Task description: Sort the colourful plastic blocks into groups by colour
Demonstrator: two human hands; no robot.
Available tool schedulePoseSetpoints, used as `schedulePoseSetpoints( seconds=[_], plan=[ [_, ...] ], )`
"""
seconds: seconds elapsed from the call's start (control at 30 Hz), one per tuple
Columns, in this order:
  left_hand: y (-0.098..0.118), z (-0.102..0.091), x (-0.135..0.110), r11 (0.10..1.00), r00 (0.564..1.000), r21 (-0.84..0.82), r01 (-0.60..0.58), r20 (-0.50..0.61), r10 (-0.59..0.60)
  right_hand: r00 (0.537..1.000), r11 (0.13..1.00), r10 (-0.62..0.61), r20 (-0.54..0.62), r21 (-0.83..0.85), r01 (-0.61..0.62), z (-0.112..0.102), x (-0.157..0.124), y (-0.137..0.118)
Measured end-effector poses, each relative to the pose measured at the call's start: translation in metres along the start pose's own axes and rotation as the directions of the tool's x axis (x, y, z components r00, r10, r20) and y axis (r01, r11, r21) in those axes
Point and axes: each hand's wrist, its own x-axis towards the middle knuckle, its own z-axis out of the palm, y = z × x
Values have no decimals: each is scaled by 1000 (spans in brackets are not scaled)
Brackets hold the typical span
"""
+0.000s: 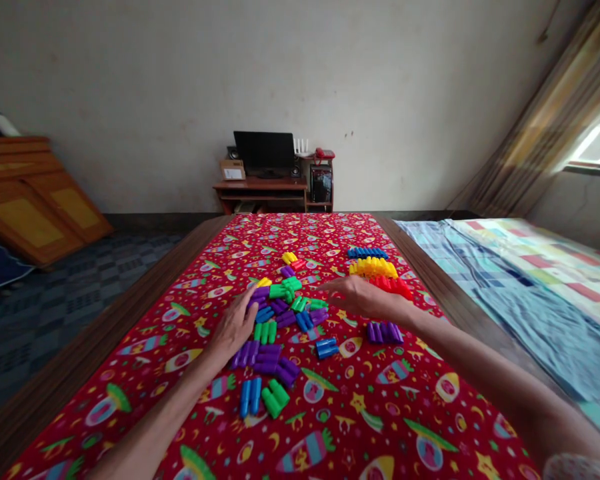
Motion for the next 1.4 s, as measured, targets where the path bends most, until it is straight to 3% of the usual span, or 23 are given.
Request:
schedulePoseSetpoints(
  seconds=[0.1,0.23,0.47,0.6,0.7,0.77,0.87,0.93,1.0,1.13,1.27,1.4],
  plan=[
    [-2,2,-1,998,996,-10,-59,67,60,979,987,-109,170,-97,127,24,10,-29],
    [2,-2,1,997,996,-29,-69,50,71,978,972,-13,206,-226,60,39,8,-38],
    [5,-5,1,992,998,-112,53,38,-49,989,990,-141,51,-10,141,31,-4,-25],
    [6,-4,0,987,997,-145,63,41,-58,976,979,-200,86,48,196,21,-3,-31],
    [10,-4,-1,976,992,-212,39,126,-12,959,965,-252,130,110,239,15,-6,-34],
    [13,-5,-1,969,982,-244,20,189,27,965,972,-224,134,103,211,16,-11,-34],
    [14,-7,0,968,970,-249,15,238,46,991,999,11,131,-49,-5,20,-18,-35],
    [12,-7,1,968,965,-248,27,260,40,970,969,192,147,-187,-163,23,-20,-39],
    [9,-7,1,966,964,-255,39,262,31,948,937,273,164,-269,-223,25,-20,-47],
    [7,-5,1,964,971,-262,42,236,22,979,952,183,87,-266,-154,27,-20,-58],
    [11,-4,0,970,984,-242,29,177,15,978,950,182,97,-273,-150,36,-25,-51],
    [11,-3,0,974,991,-226,22,131,8,996,998,44,-80,-33,-47,39,-31,-36]
  ],
)
